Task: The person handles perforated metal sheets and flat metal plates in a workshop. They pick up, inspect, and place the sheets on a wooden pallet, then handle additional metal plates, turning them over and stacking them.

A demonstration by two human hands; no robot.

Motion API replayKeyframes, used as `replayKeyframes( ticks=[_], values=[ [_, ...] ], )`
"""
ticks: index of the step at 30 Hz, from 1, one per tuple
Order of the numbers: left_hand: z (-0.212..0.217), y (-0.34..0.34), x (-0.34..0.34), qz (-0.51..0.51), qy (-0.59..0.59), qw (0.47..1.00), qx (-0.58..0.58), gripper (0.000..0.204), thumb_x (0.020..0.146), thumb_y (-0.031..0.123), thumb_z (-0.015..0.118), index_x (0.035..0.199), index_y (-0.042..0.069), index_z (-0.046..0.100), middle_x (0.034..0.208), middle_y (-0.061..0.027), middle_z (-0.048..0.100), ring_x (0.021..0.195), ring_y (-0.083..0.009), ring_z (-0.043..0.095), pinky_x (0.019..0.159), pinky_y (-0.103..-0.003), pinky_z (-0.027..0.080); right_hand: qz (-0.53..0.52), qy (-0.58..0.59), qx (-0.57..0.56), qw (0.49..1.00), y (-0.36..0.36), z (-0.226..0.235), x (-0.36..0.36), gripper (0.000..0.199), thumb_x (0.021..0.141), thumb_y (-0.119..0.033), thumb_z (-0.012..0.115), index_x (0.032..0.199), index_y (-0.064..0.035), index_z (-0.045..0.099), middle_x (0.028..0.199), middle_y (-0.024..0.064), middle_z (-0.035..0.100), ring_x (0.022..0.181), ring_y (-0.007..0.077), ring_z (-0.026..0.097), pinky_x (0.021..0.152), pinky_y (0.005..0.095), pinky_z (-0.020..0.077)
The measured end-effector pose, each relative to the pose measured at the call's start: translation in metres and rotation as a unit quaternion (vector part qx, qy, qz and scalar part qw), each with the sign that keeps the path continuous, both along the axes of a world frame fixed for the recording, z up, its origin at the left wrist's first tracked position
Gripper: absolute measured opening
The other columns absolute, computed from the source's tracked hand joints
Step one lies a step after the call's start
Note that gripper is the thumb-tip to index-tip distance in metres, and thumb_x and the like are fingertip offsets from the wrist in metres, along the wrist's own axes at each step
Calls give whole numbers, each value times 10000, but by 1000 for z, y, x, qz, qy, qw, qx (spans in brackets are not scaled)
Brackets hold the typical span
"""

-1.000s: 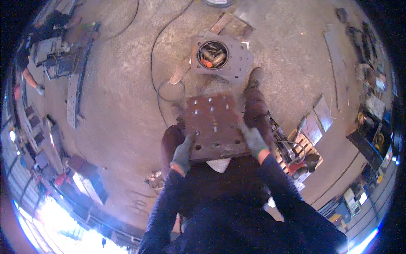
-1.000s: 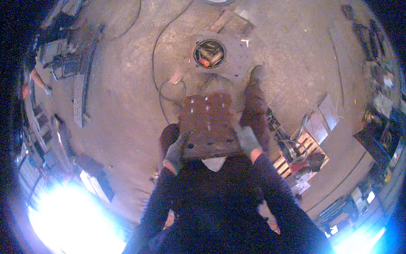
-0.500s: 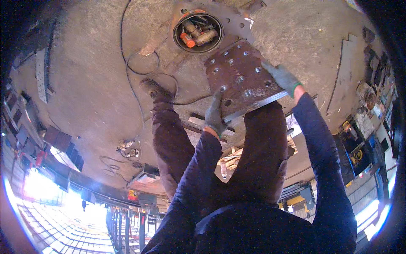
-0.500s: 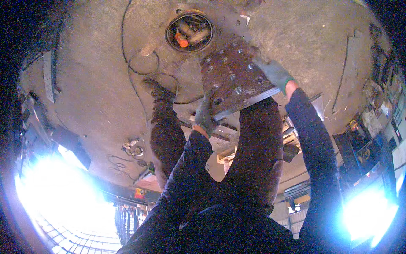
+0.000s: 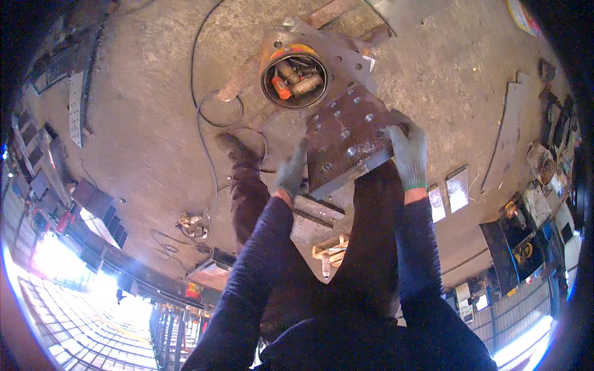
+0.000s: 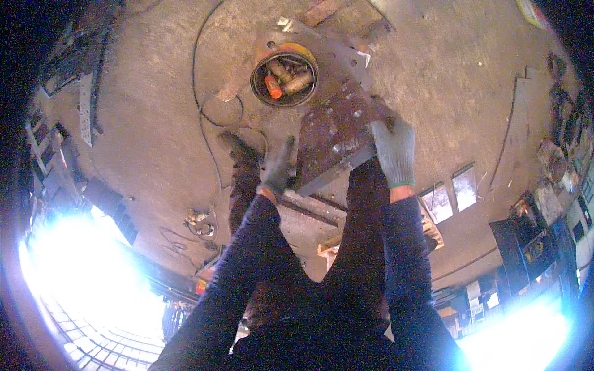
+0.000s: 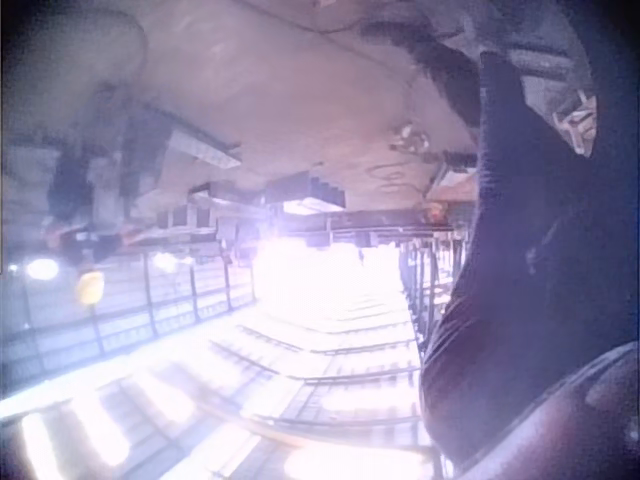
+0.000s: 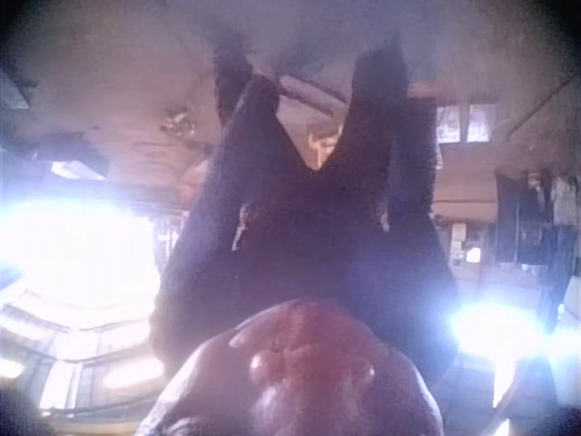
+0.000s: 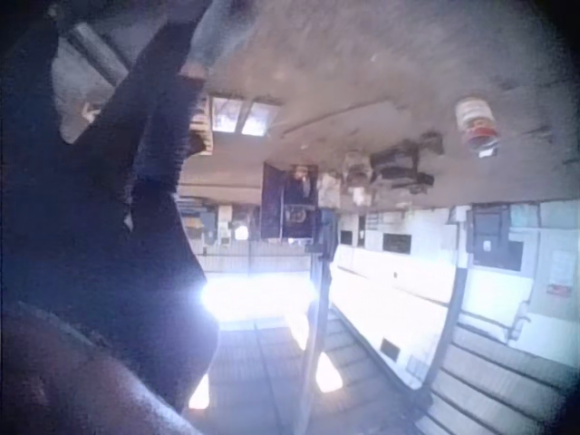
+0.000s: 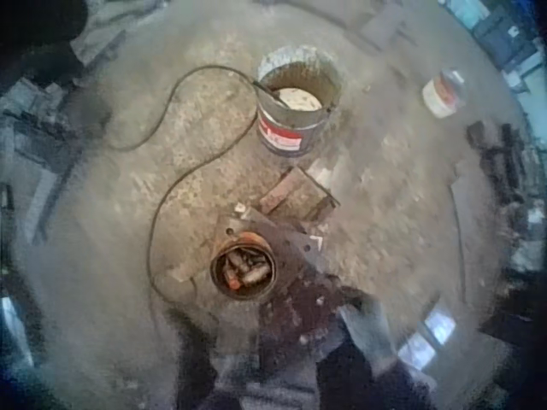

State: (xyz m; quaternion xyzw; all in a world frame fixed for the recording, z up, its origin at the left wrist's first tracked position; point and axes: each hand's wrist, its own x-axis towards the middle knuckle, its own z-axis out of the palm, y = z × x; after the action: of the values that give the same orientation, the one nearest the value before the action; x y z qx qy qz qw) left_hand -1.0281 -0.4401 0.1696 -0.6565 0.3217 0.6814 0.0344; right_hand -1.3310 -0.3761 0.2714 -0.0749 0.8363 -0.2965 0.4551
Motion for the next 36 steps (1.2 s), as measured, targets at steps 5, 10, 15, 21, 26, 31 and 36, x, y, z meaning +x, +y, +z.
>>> replayKeyframes(
  ticks=[5,10,15,21,26,31,36],
  values=[
    [-57,-123,-51,-76,-93,975,-186,801,913,435,803,1502,-32,526,1339,-231,696,1076,-356,727,877,-431,586,-37,29,-60,997,-2,-9,10,435,925,-141,645,1321,21,722,1222,202,788,1104,249,763,965,375,576],
    [-75,-154,-47,-70,-132,955,-255,323,900,203,711,1145,-3,752,938,-83,775,769,-223,726,656,-394,575,101,129,-72,984,-24,-5,8,405,929,-140,647,1299,2,732,1237,224,773,1108,314,767,960,386,582],
    [-46,-129,23,95,-124,940,-302,306,899,68,621,1148,-54,751,904,-88,765,767,-159,682,669,-349,546,182,119,-67,974,-51,5,9,272,941,-170,650,1123,-2,762,1113,217,770,1015,405,755,878,440,594],
    [42,-95,100,137,-213,917,-308,342,903,60,609,1187,-76,744,999,-89,771,846,-160,682,753,-347,562,294,251,-90,918,-71,0,10,228,954,-185,649,1039,-2,756,1026,210,763,938,425,742,835,445,589],
    [77,-75,147,185,-237,917,-264,306,906,49,601,1148,-66,748,979,-86,766,859,-168,697,748,-347,571,237,17,-179,955,-70,-35,-7,267,979,-222,667,1074,12,754,1030,190,782,940,327,762,827,403,579],
    [94,-54,145,228,-242,905,-264,244,909,55,625,1089,-47,754,956,-76,756,832,-154,686,723,-321,566,115,101,-144,978,-103,-47,-7,302,1016,-271,675,990,19,755,867,55,730,776,124,636,659,321,485],
    [78,-32,147,211,-258,909,-251,286,904,51,639,1139,-68,751,985,-81,757,832,-159,684,725,-324,570,134,239,-162,948,-165,-110,-46,436,1040,-389,638,1036,27,770,892,92,766,782,189,686,688,363,519]
  ],
)
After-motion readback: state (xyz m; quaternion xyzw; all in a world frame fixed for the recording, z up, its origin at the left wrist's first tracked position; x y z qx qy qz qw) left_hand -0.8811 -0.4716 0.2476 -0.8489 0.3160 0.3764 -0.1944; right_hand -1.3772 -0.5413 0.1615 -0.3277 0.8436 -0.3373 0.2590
